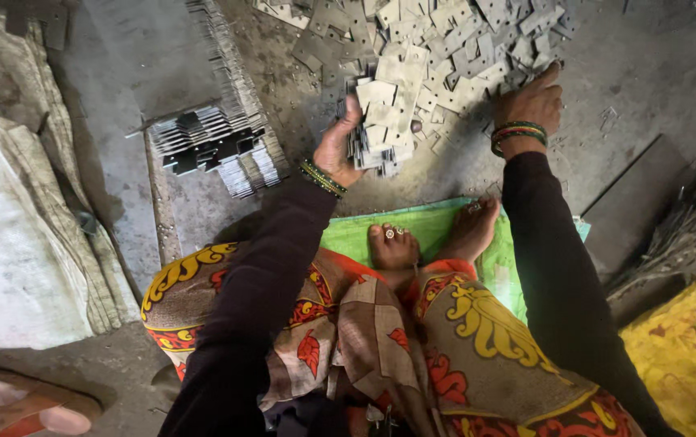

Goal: The person sits on the floor and repeatedly picks up small metal brackets from a large pile, aligns them, and stacks them into neat piles. The person handles the parts by hand, organizing them into multiple stacks on the floor.

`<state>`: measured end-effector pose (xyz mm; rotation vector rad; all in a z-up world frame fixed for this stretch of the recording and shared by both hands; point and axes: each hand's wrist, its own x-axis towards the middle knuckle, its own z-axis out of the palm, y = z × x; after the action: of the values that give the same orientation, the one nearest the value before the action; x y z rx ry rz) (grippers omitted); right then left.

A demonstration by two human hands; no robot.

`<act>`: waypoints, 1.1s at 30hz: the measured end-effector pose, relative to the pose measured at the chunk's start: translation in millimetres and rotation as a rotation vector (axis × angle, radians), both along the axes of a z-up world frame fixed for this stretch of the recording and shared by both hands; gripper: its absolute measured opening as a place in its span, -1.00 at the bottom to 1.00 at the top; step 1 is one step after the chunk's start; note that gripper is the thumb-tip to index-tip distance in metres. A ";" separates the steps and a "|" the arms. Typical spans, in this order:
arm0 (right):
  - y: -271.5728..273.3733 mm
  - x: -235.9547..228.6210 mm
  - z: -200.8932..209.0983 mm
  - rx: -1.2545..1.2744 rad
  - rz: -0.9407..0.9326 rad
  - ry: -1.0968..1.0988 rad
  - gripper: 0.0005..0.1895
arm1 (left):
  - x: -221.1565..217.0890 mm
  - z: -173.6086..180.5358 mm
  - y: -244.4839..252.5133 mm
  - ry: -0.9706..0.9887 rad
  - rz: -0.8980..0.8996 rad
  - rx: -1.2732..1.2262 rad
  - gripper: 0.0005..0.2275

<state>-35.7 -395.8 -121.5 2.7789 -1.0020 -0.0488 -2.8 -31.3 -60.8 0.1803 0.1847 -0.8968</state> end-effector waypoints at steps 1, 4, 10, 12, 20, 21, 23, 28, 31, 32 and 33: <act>-19.0 -0.9 -9.7 0.125 -0.023 0.015 -0.38 | 2.9 4.7 0.6 -0.041 0.002 -0.085 -0.31; -41.5 -26.0 -21.2 0.501 -0.140 -0.109 -0.44 | 2.6 12.6 3.1 -0.118 -0.009 -0.231 -0.28; 2.4 -35.4 53.5 0.915 -0.092 -0.310 -0.59 | -4.1 -9.7 1.0 -0.037 -0.073 0.116 -0.30; 26.9 -32.0 95.6 0.706 0.346 -0.253 -0.67 | -9.1 -21.5 -7.3 0.050 -0.030 0.214 -0.31; 57.4 18.4 111.1 0.406 0.715 -0.238 -0.49 | -10.4 -39.7 -1.1 0.033 0.118 0.211 -0.42; 35.7 39.0 87.9 0.250 0.644 -0.165 -0.41 | -7.7 -36.8 -0.2 0.049 0.099 0.222 -0.42; -14.7 75.2 34.6 -0.076 0.605 -0.085 -0.24 | -4.0 -27.3 -0.8 0.070 0.098 0.134 -0.43; -103.3 91.8 -43.3 -0.005 0.496 -0.147 -0.02 | 5.2 -9.3 4.9 -0.029 0.101 -0.163 -0.39; -79.5 74.3 -4.9 0.344 0.390 -0.203 -0.32 | 2.1 -9.1 1.6 -0.053 0.069 -0.149 -0.43; -58.1 71.4 18.7 0.479 0.368 -0.229 -0.39 | 3.9 -10.0 0.4 -0.003 0.068 -0.043 -0.44; -30.9 64.4 42.8 0.583 0.394 -0.298 -0.45 | 4.8 -11.5 -0.1 0.048 0.066 0.062 -0.46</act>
<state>28.8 -426.6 -78.7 3.5549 -0.5247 0.1577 2.1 -31.4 -72.3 0.2091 0.2621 -0.8307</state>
